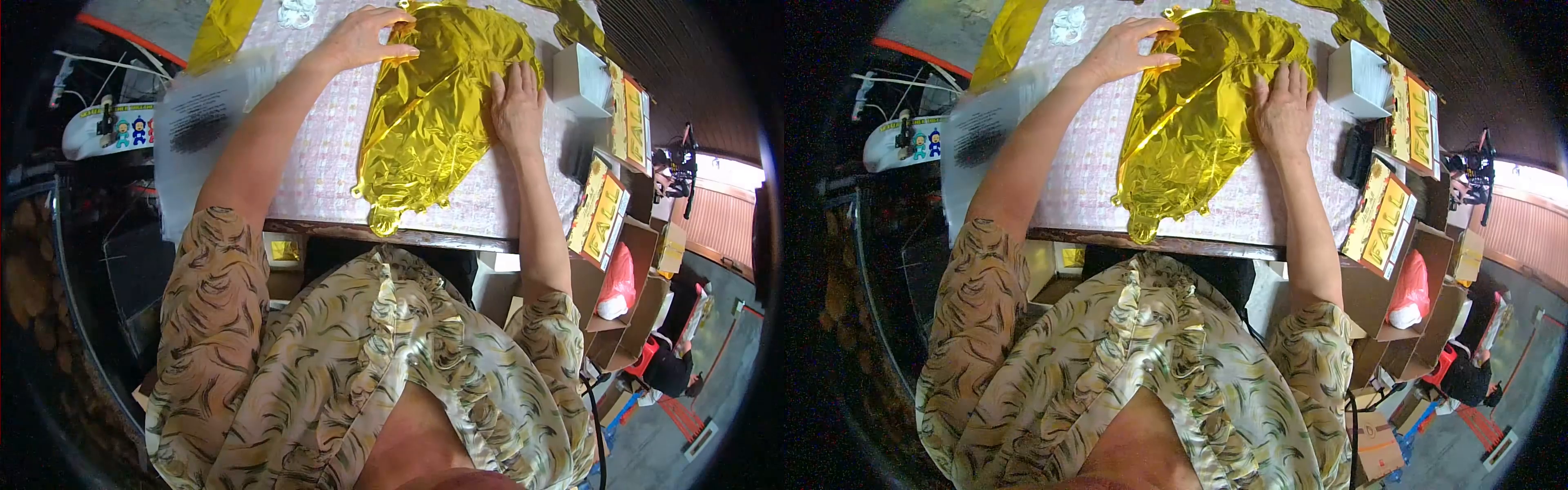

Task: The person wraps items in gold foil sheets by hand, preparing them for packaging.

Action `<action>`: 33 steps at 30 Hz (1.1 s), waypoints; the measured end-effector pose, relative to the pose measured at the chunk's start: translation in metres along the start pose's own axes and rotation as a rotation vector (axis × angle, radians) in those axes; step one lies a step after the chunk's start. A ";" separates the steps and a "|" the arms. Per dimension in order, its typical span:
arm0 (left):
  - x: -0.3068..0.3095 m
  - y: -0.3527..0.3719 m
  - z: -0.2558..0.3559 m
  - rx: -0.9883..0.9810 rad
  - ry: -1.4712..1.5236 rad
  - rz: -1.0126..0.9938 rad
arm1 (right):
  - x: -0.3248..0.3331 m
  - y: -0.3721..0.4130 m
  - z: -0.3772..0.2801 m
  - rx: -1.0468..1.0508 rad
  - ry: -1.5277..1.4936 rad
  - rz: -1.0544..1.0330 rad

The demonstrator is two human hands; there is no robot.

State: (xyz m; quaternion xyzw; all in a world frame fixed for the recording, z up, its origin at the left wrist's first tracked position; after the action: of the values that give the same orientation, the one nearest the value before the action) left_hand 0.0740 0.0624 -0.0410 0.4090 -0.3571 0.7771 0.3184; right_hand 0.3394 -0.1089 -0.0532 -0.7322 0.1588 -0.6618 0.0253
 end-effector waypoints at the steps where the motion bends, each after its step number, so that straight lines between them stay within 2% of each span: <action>1: -0.002 0.000 -0.002 0.001 -0.001 -0.001 | 0.000 0.002 0.002 0.022 0.007 -0.008; 3: -0.004 -0.001 -0.005 -0.052 -0.061 0.012 | 0.001 0.007 0.004 0.054 0.004 -0.008; 10: -0.010 0.000 -0.009 0.018 -0.091 -0.017 | 0.004 0.008 0.004 0.045 0.053 -0.013; 20: -0.006 0.000 -0.007 -0.013 -0.059 0.007 | 0.009 0.008 -0.006 0.027 0.059 -0.053; 22: -0.006 0.000 -0.007 -0.023 -0.030 0.013 | 0.019 0.009 -0.027 0.138 -0.017 0.004; 23: -0.005 0.001 -0.007 -0.022 -0.028 0.010 | 0.030 0.009 -0.043 0.230 -0.157 -0.064; 24: -0.004 0.000 -0.006 -0.026 -0.030 0.001 | 0.040 0.013 -0.059 0.226 -0.158 -0.067; 26: -0.004 -0.002 -0.004 -0.034 -0.032 -0.006 | 0.052 0.023 -0.097 0.550 -0.193 -0.205; 27: -0.004 -0.001 -0.004 -0.018 -0.032 -0.008 | 0.050 0.027 -0.107 0.550 -0.192 -0.205; 29: -0.005 -0.001 -0.005 0.002 -0.036 -0.006 | 0.040 0.038 -0.124 0.785 -0.179 -0.286; 33: -0.003 0.000 -0.002 0.017 -0.054 -0.006 | 0.032 0.057 -0.130 0.785 -0.232 -0.422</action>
State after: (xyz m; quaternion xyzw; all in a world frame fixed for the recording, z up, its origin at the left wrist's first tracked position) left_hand 0.0750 0.0633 -0.0441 0.4333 -0.3578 0.7679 0.3075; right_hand 0.2030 -0.1489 -0.0207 -0.7530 -0.2603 -0.5761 0.1828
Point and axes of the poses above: each hand's wrist, its own y-axis away from the middle knuckle, its own x-axis out of the back of the hand, z = x × y, the point moved 2 cm from there along -y, towards the middle knuckle, and after that the axes turned 9 degrees about -z, right-handed, at the moved point
